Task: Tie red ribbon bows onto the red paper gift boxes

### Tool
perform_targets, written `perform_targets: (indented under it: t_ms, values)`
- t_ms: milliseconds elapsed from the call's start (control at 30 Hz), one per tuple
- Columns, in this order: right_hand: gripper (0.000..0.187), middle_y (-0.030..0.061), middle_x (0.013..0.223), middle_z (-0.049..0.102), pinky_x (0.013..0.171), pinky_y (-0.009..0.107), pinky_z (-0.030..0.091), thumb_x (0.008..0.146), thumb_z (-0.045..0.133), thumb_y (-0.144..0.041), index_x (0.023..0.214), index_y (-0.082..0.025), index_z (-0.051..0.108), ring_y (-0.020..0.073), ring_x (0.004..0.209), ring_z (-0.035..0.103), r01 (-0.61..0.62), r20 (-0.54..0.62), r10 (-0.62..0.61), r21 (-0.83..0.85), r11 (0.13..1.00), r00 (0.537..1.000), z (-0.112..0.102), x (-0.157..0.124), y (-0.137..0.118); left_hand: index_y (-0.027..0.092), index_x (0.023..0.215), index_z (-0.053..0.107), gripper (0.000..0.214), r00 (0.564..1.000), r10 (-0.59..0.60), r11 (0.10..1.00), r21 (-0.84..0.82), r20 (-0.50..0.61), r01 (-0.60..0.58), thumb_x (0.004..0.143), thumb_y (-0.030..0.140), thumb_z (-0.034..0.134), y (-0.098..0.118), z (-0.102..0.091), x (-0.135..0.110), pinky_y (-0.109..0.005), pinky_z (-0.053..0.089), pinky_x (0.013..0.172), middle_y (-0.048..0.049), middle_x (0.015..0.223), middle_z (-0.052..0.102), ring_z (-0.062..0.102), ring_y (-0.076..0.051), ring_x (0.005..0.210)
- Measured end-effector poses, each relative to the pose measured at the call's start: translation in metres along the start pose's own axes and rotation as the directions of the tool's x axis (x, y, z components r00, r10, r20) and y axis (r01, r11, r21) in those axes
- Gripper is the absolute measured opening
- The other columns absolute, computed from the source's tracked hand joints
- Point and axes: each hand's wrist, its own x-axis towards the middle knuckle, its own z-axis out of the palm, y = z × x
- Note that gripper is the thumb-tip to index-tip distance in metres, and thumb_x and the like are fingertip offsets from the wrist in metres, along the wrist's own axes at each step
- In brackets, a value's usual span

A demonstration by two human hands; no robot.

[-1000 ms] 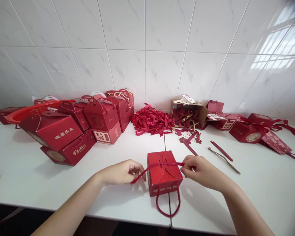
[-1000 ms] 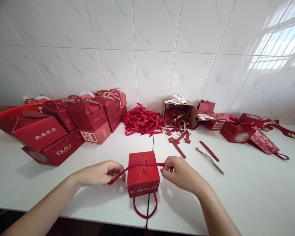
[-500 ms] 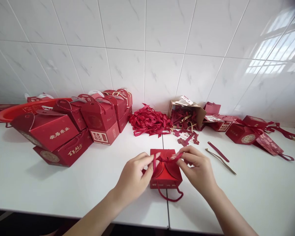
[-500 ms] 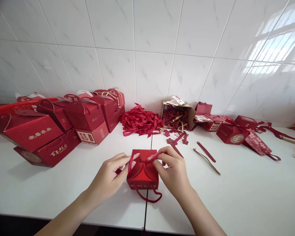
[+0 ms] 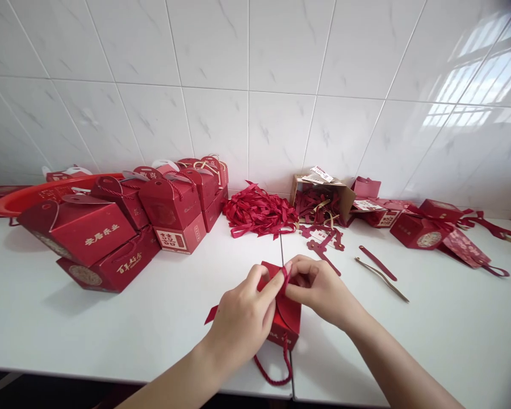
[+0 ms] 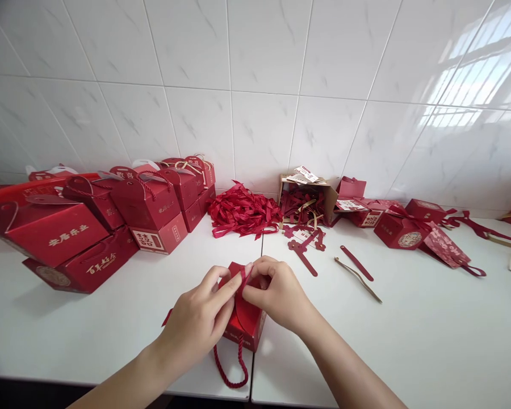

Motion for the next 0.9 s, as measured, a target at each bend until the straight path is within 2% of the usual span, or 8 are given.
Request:
perform_targets:
  t_ms: [100,200,333,533,600,700,800,900]
  values:
    - [0.004,-0.0022,0.076,0.048,0.051,0.021,0.032,0.065,0.056,-0.012,0.065,-0.016,0.055,0.007,0.057,0.037,-0.015,0.134,0.016,-0.009,1.0,0.991,-0.01,0.006,0.002,0.024,0.126,0.054,0.042,0.997,0.04,0.997,-0.07,0.07,-0.035,0.091,0.016,0.033,-0.005,-0.007,0.001,-0.023,0.045,0.051,-0.0094,0.105,0.058,0.059,-0.013,0.063]
    - [0.01,-0.0029,0.077,0.046,0.049,0.021,0.03,0.062,0.056,-0.012,0.061,-0.017,0.048,0.0065,0.057,0.037,0.024,0.299,0.003,-0.088,0.996,0.954,-0.019,0.014,0.002,0.024,0.116,0.063,0.037,0.97,0.131,0.953,-0.294,0.204,-0.067,0.091,0.017,0.037,-0.015,-0.017,0.015,-0.024,0.048,0.062,-0.0078,0.1,0.062,0.061,-0.014,0.073]
    - [0.009,-0.0027,0.08,0.05,0.053,0.021,0.035,0.061,0.06,-0.012,0.061,-0.017,0.052,0.0076,0.06,0.042,0.153,0.383,-0.053,-0.235,0.96,0.922,-0.022,0.023,-0.004,0.022,0.09,0.075,0.023,0.944,0.142,0.846,-0.532,0.298,0.041,0.086,0.018,0.052,-0.027,-0.025,0.037,-0.023,0.048,0.068,-0.004,0.083,0.067,0.061,-0.015,0.074]
    - [0.007,0.0003,0.086,0.055,0.064,0.025,0.043,0.065,0.06,-0.011,0.064,-0.018,0.059,0.0124,0.071,0.052,0.179,0.238,-0.085,-0.404,0.897,0.967,-0.03,0.01,-0.007,0.02,0.082,0.074,0.02,0.929,-0.209,0.801,-0.491,0.307,0.342,0.083,0.03,0.056,-0.049,-0.024,0.035,-0.025,0.045,0.057,-0.004,0.085,0.066,0.057,-0.013,0.062]
    - [0.006,0.0017,0.085,0.057,0.071,0.029,0.044,0.067,0.062,-0.014,0.064,-0.019,0.06,0.0162,0.078,0.054,0.182,0.185,-0.102,-0.49,0.852,0.977,-0.036,0.002,-0.005,0.021,0.08,0.072,0.02,0.913,-0.257,0.818,-0.431,0.318,0.38,0.083,0.034,0.056,-0.058,-0.026,0.029,-0.025,0.045,0.057,-0.0039,0.087,0.063,0.056,-0.013,0.064]
    - [0.005,0.0044,0.092,0.059,0.078,0.035,0.046,0.071,0.061,-0.016,0.067,-0.02,0.06,0.0207,0.089,0.056,0.195,0.141,-0.14,-0.567,0.801,0.98,-0.04,-0.004,0.001,0.021,0.077,0.066,0.019,0.919,-0.19,0.823,-0.454,0.346,0.341,0.084,0.036,0.055,-0.065,-0.031,0.024,-0.027,0.047,0.073,-0.0043,0.098,0.06,0.059,-0.016,0.082]
    - [0.005,0.0078,0.109,0.057,0.087,0.041,0.044,0.073,0.058,-0.016,0.073,-0.02,0.059,0.0246,0.103,0.053,0.201,0.062,-0.204,-0.586,0.785,0.977,-0.038,-0.004,0.007,0.02,0.077,0.058,0.02,0.92,-0.064,0.713,-0.627,0.387,0.314,0.086,0.036,0.051,-0.06,-0.034,0.027,-0.034,0.043,0.095,-0.0073,0.124,0.054,0.051,-0.023,0.115]
    - [0.005,0.0099,0.117,0.054,0.09,0.046,0.042,0.075,0.057,-0.015,0.077,-0.02,0.058,0.0271,0.109,0.05,0.206,0.001,-0.262,-0.622,0.756,0.965,-0.035,-0.002,0.011,0.019,0.074,0.054,0.025,0.893,0.003,0.638,-0.689,0.45,0.345,0.088,0.038,0.047,-0.056,-0.032,0.031,-0.041,0.039,0.101,-0.0086,0.137,0.047,0.039,-0.027,0.13]
